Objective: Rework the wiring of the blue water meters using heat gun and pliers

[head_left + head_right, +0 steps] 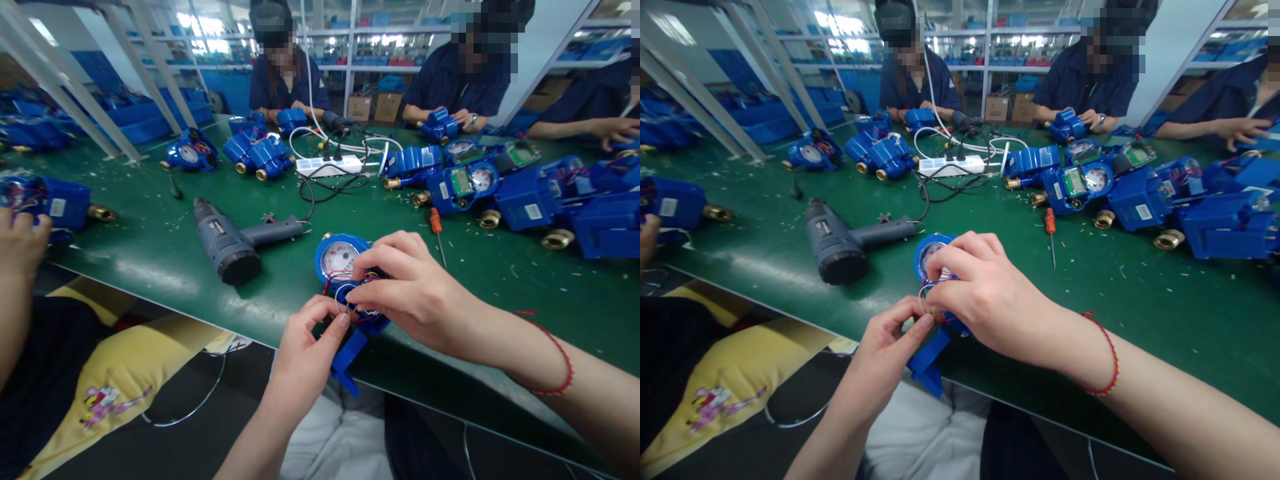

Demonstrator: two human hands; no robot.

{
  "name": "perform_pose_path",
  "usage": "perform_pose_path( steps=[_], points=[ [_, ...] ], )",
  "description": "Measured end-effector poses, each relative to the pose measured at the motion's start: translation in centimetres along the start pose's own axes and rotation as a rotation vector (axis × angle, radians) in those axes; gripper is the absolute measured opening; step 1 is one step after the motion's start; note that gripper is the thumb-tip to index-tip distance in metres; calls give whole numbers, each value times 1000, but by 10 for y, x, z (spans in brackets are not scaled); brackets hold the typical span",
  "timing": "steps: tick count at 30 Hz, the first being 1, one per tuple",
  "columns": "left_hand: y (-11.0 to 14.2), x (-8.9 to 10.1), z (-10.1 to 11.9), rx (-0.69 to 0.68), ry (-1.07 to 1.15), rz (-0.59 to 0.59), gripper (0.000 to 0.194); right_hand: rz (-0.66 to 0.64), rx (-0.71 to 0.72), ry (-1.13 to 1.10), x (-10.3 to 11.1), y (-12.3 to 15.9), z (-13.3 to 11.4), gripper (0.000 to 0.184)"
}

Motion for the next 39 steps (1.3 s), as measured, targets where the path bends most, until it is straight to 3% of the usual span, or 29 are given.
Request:
perform_pose_path(
  steps=[5, 8, 13, 18, 22, 25, 32, 39],
  points=[
    [2, 0, 4, -53, -15, 60, 17, -135, -48, -10, -18, -2, 1, 14],
    [3, 0, -2, 0, 29, 89, 15, -76, -87, 1, -13, 0, 5, 19],
    [6, 0, -12, 87, 103, 108, 16, 170, -202, 220, 1, 15, -3, 17],
    [7, -1, -9, 86, 118, 75, 12, 123, -390, 87, -21, 28, -26, 11],
    [7, -1, -2, 21, 30, 61, 11, 209, -588, -57, -36, 29, -32, 4],
    [7, -2, -1, 2, -26, 76, 12, 264, -688, -98, -41, 28, -32, 10],
    [8, -1, -3, 39, 14, 163, 10, 306, -739, -57, -48, 36, -34, 13],
    [4, -5, -10, 63, 111, 58, 13, 398, -765, -31, -41, 41, -31, 12]
  ],
)
Point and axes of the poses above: each hand's wrist, its own y-axis away from the middle knuckle, its own x-axis out of the back of the hand, z = x × y, the point moved 4 cm from there along -y, towards the middle knuckle, and after that the axes turned 5 degrees about -z, right-handed, at the moved point
